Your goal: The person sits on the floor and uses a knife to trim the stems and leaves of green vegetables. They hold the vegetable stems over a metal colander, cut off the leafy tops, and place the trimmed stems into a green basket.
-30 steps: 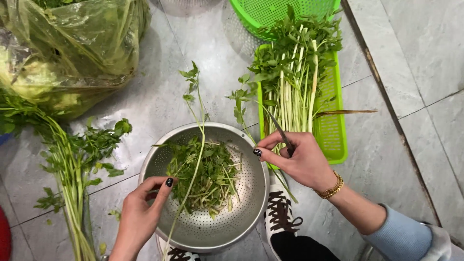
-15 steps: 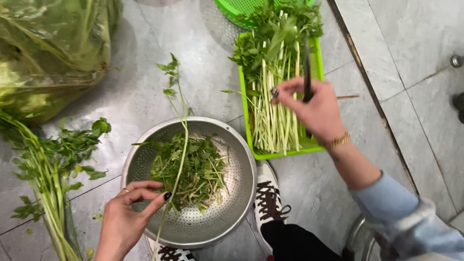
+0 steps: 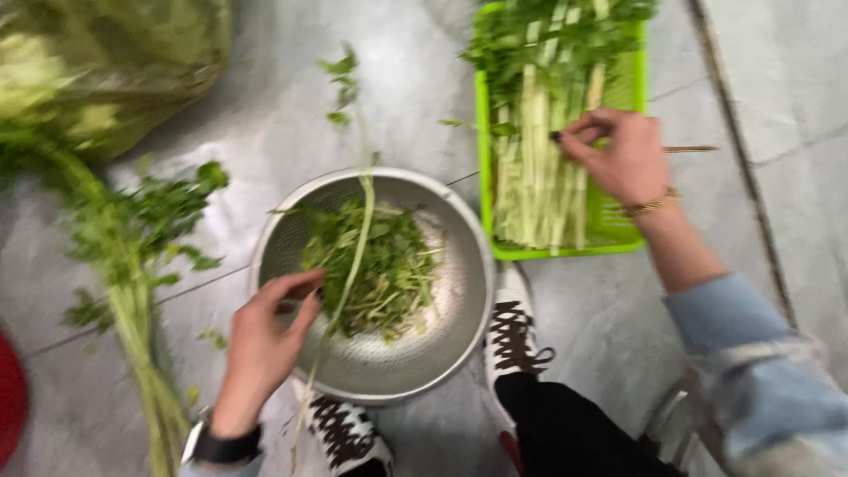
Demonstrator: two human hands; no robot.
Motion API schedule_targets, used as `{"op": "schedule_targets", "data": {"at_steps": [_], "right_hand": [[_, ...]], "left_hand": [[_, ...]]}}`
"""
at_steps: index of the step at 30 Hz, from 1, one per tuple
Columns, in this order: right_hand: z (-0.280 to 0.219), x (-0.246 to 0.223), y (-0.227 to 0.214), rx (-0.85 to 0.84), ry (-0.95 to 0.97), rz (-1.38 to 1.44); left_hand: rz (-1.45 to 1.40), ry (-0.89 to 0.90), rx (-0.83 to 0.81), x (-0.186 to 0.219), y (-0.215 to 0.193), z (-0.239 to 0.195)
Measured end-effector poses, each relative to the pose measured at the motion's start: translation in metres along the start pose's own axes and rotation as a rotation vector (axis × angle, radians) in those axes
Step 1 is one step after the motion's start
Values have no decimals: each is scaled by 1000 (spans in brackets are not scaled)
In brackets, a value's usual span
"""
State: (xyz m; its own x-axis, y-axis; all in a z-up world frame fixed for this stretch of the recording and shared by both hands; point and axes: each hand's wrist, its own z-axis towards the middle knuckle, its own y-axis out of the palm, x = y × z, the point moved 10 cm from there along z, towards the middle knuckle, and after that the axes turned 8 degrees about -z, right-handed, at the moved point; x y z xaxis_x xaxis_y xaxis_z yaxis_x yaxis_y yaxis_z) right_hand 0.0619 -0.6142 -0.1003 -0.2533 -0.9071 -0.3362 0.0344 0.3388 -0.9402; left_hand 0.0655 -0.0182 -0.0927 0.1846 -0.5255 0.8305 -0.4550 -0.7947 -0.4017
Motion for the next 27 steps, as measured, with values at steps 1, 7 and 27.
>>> {"op": "schedule_targets", "data": {"at_steps": [1,7,27], "right_hand": [[-2,0,1,-11,-19,22],[-24,-63,-39,113,-76,-53],[-99,-283,147,-942,11,984]], "left_hand": [[13,-18,22,0,-2,-2],[15,-28,-60,-3,17,1],[-242,-215,-181,-21,38,-10]]}}
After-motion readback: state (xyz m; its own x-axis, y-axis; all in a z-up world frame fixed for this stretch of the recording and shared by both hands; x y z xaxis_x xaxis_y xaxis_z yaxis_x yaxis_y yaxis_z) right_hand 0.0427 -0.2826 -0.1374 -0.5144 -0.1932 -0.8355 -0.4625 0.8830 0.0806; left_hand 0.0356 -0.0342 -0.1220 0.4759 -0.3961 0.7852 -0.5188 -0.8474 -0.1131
